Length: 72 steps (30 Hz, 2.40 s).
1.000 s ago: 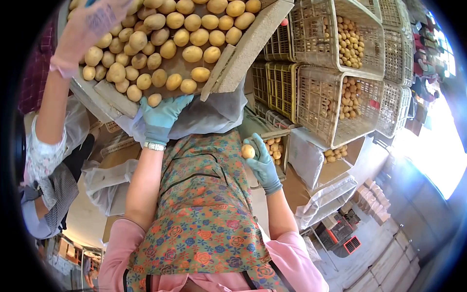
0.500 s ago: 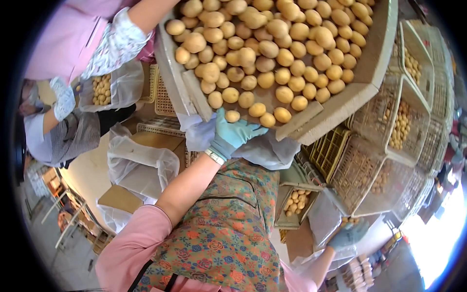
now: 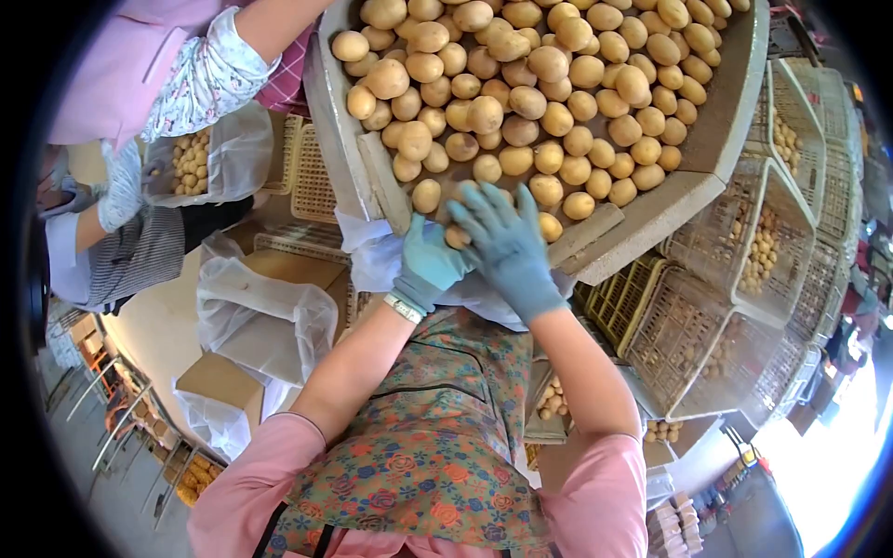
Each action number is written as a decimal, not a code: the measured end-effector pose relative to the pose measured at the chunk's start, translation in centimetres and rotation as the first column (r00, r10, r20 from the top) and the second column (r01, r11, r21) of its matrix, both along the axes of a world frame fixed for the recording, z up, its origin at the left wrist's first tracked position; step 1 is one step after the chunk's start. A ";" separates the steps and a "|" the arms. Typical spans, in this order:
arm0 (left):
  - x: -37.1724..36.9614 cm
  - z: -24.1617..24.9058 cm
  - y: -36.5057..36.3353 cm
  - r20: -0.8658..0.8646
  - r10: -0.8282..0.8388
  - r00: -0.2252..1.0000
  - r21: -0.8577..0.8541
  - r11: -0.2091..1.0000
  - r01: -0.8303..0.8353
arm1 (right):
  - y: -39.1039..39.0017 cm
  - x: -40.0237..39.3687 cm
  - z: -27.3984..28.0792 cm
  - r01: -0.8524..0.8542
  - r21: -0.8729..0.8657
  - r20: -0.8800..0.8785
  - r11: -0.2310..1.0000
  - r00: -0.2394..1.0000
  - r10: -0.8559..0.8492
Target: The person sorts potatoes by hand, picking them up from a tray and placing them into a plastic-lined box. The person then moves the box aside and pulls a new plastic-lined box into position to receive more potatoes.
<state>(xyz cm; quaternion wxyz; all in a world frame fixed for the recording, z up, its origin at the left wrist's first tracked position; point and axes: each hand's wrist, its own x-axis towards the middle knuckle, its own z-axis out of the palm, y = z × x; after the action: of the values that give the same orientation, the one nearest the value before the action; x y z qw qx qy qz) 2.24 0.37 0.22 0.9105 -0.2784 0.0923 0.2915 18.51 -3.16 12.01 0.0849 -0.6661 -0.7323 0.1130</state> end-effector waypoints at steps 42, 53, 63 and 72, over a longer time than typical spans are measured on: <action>1.4 2.8 1.2 -0.229 -0.187 0.955 0.161 0.961 0.226 | -2.4 -2.8 21.1 0.529 0.833 -0.551 0.160 0.818 0.167; 1.5 3.5 1.1 -0.339 -0.193 0.921 0.246 0.927 0.284 | -3.3 -2.2 22.5 0.541 0.827 -0.563 0.157 0.791 0.240; 1.6 4.2 1.2 -0.413 -0.165 0.896 0.231 0.932 0.278 | -1.9 -0.8 24.6 0.768 0.617 -0.327 0.174 0.049 0.944; 1.4 5.3 1.5 -0.202 -0.214 0.956 0.014 0.975 0.222 | -11.3 0.9 23.6 0.073 0.965 -0.101 -0.250 0.990 -0.100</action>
<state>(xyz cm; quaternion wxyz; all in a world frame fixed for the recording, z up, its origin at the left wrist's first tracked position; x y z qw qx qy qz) 3.65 1.85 5.53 0.9282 -0.2192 0.2078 0.2175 19.40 -14.49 35.58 0.5783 -0.3936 -0.4910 -0.5193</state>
